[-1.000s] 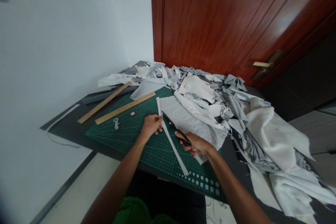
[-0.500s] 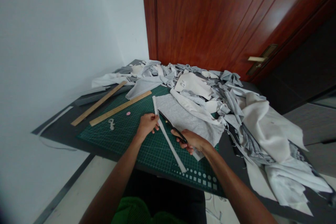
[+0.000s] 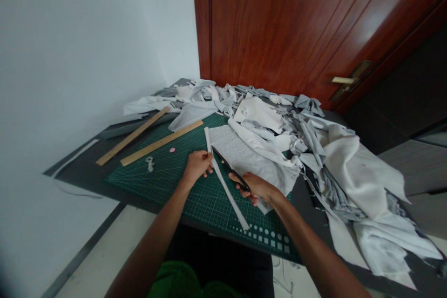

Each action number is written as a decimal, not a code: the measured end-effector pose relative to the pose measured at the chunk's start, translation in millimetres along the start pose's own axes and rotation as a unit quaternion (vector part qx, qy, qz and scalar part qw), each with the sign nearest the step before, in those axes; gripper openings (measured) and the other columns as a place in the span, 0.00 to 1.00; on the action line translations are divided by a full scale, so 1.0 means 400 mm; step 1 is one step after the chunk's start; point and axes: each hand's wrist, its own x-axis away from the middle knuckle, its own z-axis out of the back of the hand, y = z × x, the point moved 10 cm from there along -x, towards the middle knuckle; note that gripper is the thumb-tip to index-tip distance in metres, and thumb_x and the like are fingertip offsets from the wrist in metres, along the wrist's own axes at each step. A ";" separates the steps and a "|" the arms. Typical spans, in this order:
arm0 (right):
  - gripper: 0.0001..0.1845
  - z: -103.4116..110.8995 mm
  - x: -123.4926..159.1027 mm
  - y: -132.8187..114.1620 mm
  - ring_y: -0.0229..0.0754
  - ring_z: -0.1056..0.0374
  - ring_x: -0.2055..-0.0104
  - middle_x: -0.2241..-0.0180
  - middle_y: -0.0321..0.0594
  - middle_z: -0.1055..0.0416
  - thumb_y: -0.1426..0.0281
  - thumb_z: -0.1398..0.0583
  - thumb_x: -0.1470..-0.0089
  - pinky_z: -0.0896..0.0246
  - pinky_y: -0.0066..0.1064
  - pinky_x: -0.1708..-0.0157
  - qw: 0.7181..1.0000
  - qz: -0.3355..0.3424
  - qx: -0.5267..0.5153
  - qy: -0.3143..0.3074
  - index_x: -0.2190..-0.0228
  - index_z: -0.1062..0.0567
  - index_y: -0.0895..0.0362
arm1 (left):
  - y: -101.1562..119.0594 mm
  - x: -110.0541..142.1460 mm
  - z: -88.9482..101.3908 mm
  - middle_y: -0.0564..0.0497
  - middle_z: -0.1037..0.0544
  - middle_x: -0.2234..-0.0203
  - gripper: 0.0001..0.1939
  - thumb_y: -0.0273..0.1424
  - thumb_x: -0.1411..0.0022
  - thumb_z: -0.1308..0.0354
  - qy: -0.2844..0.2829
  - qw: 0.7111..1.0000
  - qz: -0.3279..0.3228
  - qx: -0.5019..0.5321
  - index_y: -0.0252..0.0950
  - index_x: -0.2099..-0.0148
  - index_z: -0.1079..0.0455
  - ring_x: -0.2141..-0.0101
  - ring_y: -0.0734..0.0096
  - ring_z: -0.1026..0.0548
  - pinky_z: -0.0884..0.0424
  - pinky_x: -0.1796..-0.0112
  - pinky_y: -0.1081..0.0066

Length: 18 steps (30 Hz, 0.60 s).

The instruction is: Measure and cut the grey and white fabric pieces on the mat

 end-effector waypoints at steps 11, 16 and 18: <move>0.30 0.005 -0.016 0.012 0.30 0.52 0.92 0.89 0.21 0.46 0.40 0.42 0.40 0.44 0.22 0.93 1.000 -0.007 -0.023 0.005 0.72 0.36 0.53 | 0.038 -0.024 0.048 0.42 0.19 0.76 0.22 0.41 0.28 0.48 0.042 0.976 -0.034 -0.210 0.32 0.68 0.24 0.68 0.58 0.16 0.22 0.63 0.66; 0.29 -0.013 -0.014 0.013 0.29 0.54 0.90 0.87 0.21 0.46 0.42 0.48 0.34 0.27 0.30 0.83 0.996 -0.025 -0.087 -0.026 0.73 0.37 0.53 | 0.078 -0.072 0.075 0.44 0.16 0.68 0.18 0.43 0.27 0.49 0.064 0.929 -0.067 -0.357 0.36 0.55 0.24 0.60 0.56 0.15 0.24 0.55 0.64; 0.29 -0.013 -0.011 0.010 0.29 0.54 0.90 0.87 0.21 0.45 0.43 0.49 0.33 0.26 0.32 0.81 0.995 -0.024 -0.092 -0.024 0.73 0.37 0.53 | 0.070 -0.086 0.068 0.47 0.17 0.71 0.16 0.40 0.27 0.50 0.037 0.934 -0.062 -0.351 0.36 0.54 0.25 0.67 0.60 0.15 0.24 0.58 0.66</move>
